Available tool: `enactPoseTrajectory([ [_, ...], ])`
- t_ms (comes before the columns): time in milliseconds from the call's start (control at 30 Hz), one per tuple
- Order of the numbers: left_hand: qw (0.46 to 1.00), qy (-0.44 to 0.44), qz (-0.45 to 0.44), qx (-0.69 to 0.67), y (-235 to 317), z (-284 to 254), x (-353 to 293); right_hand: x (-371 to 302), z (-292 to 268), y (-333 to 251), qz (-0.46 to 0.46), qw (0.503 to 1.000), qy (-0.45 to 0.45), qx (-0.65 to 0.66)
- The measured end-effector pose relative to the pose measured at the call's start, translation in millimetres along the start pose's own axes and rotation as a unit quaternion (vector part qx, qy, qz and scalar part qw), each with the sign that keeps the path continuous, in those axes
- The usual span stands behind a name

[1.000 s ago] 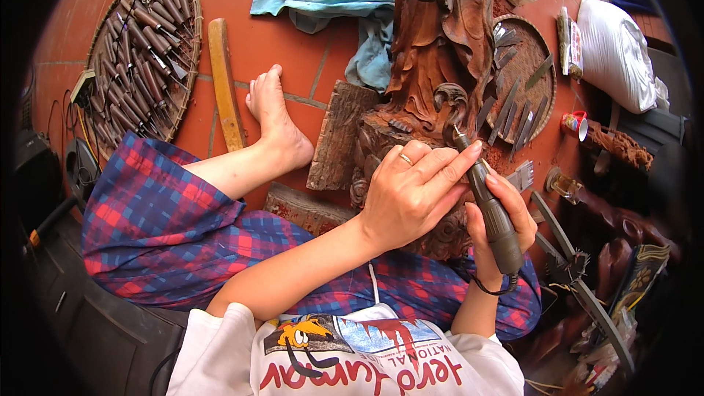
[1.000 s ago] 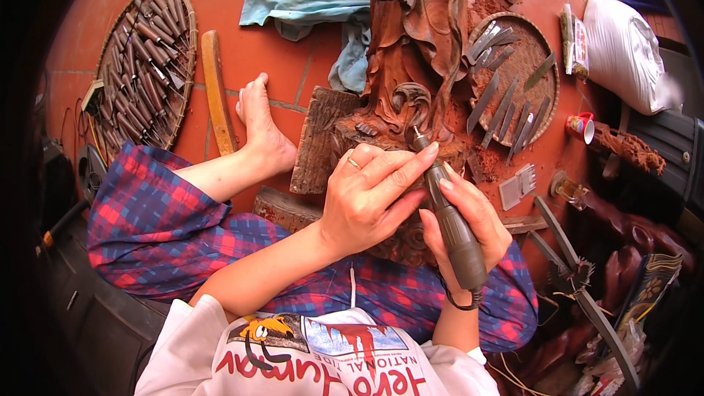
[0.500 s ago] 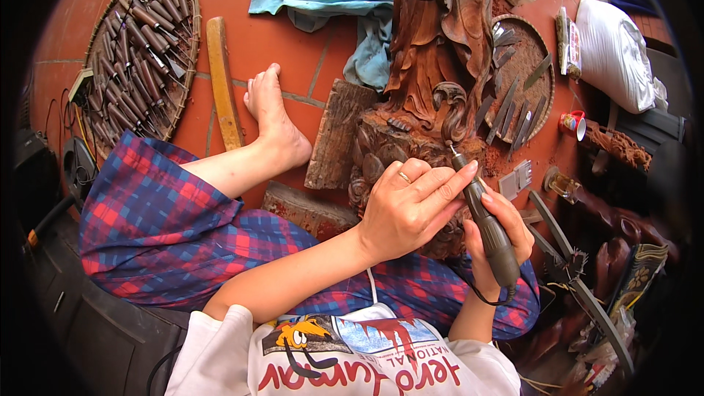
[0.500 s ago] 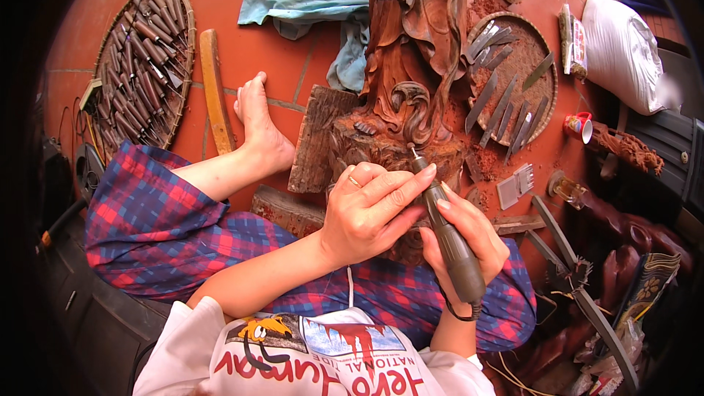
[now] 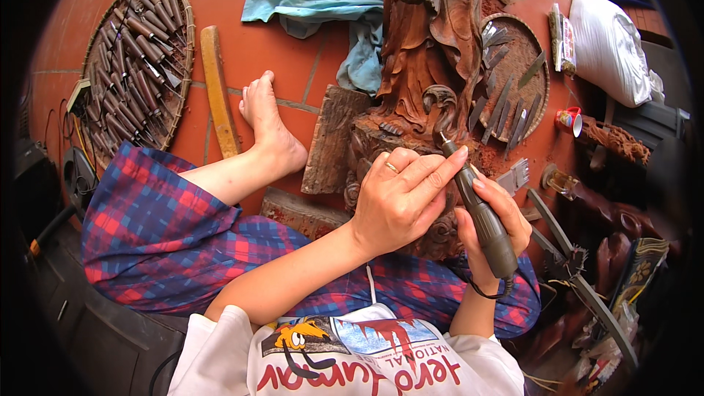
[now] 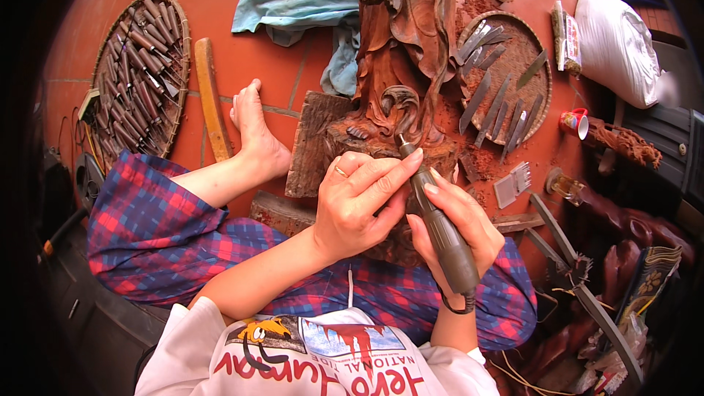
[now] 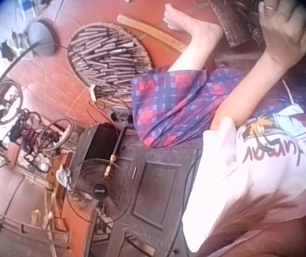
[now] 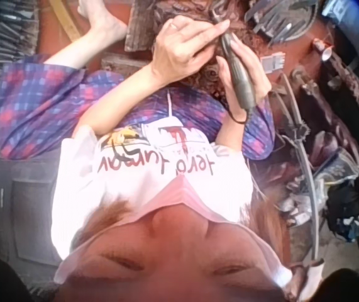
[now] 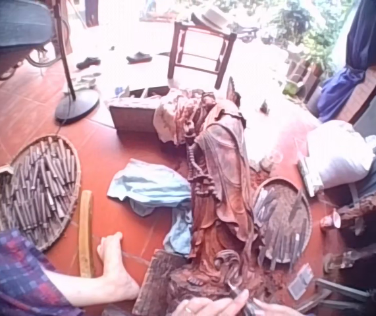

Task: The person sits on the floor and uses a rotary carving tool to shape and detail a large wooden sculpture. They hold the tool with both hands to guide it along the wood's surface, occasionally pausing to wipe away wood shavings with their hand.

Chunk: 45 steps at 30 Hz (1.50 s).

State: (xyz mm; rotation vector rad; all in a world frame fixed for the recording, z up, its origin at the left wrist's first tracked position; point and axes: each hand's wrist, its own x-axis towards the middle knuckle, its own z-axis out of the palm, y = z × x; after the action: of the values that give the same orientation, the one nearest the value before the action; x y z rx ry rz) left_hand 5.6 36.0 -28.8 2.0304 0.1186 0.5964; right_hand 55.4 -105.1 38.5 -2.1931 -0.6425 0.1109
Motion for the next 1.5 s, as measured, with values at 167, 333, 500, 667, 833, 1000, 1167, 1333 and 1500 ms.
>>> enactPoseTrajectory([
  [167, 1.0, 0.002, 0.004, -0.003, -1.7, 0.7, 6.9, 4.5, 5.0, -1.5, -0.005, 1.0, 0.024, -0.007],
  [333, 1.0, 0.002, 0.002, -0.007, -2.5, -0.2, 5.4, 1.8, 6.7, -2.7, -0.015, 0.999, 0.021, -0.033],
  [500, 1.0, 0.001, 0.002, -0.009, -0.8, -4.2, -4.0, -3.8, 4.4, -4.3, -0.033, 0.999, 0.0, -0.043],
  [667, 1.0, -0.018, -0.009, -0.015, 7.0, -5.6, -11.6, -9.8, -1.5, -8.7, -0.02, 0.999, -0.008, -0.048],
  [833, 1.0, -0.008, -0.003, -0.01, 3.5, -2.1, -10.9, -6.6, -1.4, -9.2, -0.017, 0.999, -0.01, -0.045],
  [1000, 1.0, -0.003, 0.005, -0.003, -2.0, -2.3, -1.9, 3.0, 2.7, -8.9, -0.026, 0.999, 0.001, -0.048],
  [1167, 1.0, 0.008, -0.002, -0.008, -2.8, 2.5, 4.7, 9.2, 4.2, -7.7, -0.03, 0.998, 0.012, -0.06],
  [1333, 1.0, 0.004, 0.002, -0.005, -3.9, 3.8, 13.6, 13.9, 5.4, -5.8, -0.03, 0.997, 0.027, -0.067],
  [1500, 1.0, 0.001, 0.006, -0.001, -4.7, 3.5, 8.8, 9.5, 6.2, -7.2, -0.03, 0.998, 0.023, -0.054],
])
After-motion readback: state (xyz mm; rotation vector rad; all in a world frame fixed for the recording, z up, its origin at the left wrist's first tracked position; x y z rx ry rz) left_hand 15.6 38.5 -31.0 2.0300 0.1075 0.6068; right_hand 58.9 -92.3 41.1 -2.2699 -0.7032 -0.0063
